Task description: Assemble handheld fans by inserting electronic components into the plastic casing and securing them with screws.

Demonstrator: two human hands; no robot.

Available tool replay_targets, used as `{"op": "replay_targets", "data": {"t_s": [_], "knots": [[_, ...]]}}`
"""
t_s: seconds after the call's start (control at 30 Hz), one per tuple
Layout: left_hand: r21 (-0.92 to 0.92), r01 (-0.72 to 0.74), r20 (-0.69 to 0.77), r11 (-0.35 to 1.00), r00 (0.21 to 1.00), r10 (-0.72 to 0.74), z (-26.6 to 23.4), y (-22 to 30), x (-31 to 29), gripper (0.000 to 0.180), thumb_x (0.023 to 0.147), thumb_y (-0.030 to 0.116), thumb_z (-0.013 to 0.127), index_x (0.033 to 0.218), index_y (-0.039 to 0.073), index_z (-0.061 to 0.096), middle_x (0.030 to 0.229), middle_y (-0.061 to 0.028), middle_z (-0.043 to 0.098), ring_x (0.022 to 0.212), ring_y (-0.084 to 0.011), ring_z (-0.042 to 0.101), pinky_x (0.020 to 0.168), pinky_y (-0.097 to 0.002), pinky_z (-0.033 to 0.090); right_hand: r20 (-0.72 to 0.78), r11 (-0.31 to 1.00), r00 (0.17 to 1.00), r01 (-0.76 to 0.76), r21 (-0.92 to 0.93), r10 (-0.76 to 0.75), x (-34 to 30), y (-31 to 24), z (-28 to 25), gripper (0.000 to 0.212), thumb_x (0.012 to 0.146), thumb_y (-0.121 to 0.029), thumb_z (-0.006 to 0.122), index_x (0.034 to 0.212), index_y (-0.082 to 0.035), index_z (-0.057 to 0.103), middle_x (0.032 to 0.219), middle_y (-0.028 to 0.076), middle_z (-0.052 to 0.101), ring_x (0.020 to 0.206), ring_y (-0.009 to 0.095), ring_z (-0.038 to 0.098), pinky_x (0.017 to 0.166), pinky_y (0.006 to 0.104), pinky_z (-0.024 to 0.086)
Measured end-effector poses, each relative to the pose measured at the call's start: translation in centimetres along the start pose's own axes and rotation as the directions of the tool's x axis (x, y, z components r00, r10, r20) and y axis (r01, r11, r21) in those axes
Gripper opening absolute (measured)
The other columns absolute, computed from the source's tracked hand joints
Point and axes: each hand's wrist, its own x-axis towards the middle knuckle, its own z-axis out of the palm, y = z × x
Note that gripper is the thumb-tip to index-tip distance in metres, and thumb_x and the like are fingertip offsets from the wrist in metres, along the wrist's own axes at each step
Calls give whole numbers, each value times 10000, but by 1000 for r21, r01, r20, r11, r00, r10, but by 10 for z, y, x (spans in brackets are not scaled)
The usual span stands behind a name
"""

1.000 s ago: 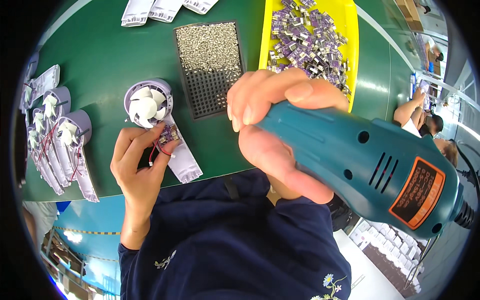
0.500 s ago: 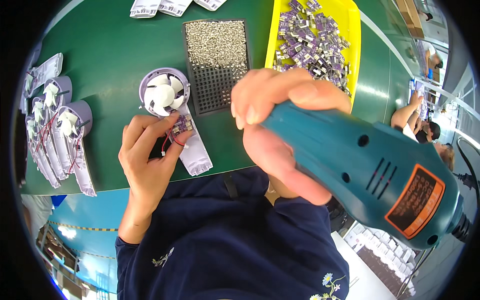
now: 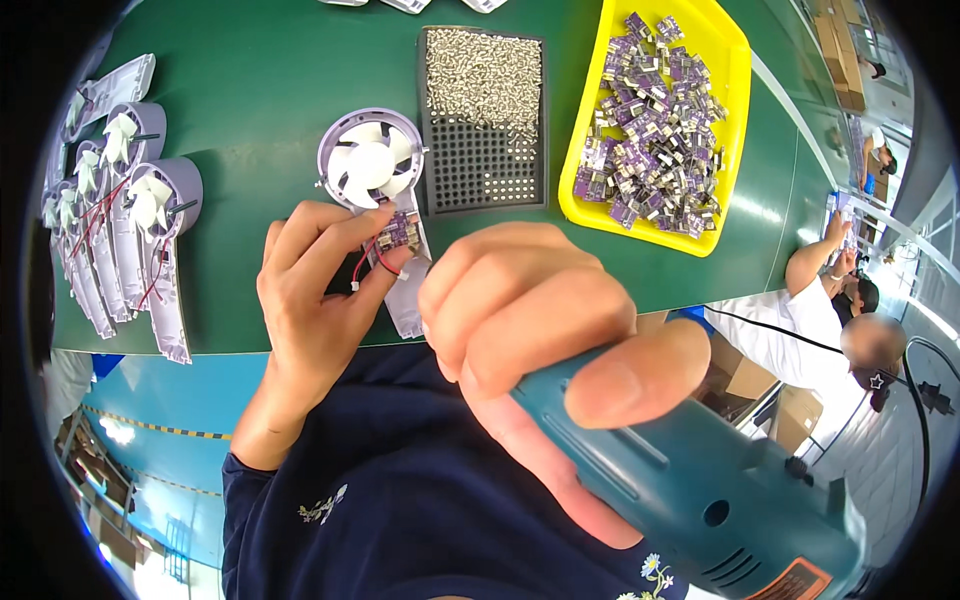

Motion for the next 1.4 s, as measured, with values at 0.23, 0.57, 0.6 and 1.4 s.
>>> {"op": "replay_targets", "data": {"t_s": [0.23, 0.57, 0.6, 1.4], "knots": [[-13, -20, -32, 1000, 999, 20, 1, 1, 2, 316, 690, 151, 867, 975, 107, 737, 849, 30, 629, 689, -161, 562, 650, -322, 356, -4, 1000, 1000, 17, 2, -17, 0, 13, 0, 809, 869, -748, 584, 1354, -115, 443, 843, 91, 557, 515, 185, 490, 465, 338, 419], [-27, -9, -35, 1000, 999, 8, 2, 0, 2, 295, 706, 131, 852, 975, 105, 734, 849, 31, 606, 701, -167, 551, 665, -325, 369, 35, 996, 999, 40, -81, -38, -11, 14, 10, 778, 876, -745, 565, 1311, -110, 453, 814, 81, 543, 510, 193, 497, 443, 323, 408], [-19, -9, -39, 1000, 999, 8, 2, 0, 0, 295, 706, 131, 852, 975, 105, 734, 849, 31, 606, 701, -167, 551, 665, -325, 369, 53, 992, 997, 69, -107, -64, -12, 16, 11, 773, 877, -742, 563, 1307, -108, 456, 813, 79, 542, 511, 192, 497, 444, 324, 408], [-391, 444, 79, 807, 889, -451, -35, -10, 51, 142, 912, 82, 729, 1036, 27, 773, 811, -21, 700, 731, -59, 564, 595, -215, 428, -634, 955, 770, 124, 269, 79, -57, -23, -46, 749, 935, -771, 406, 1208, -76, 472, 710, 60, 503, 434, 158, 451, 388, 295, 400]]}}
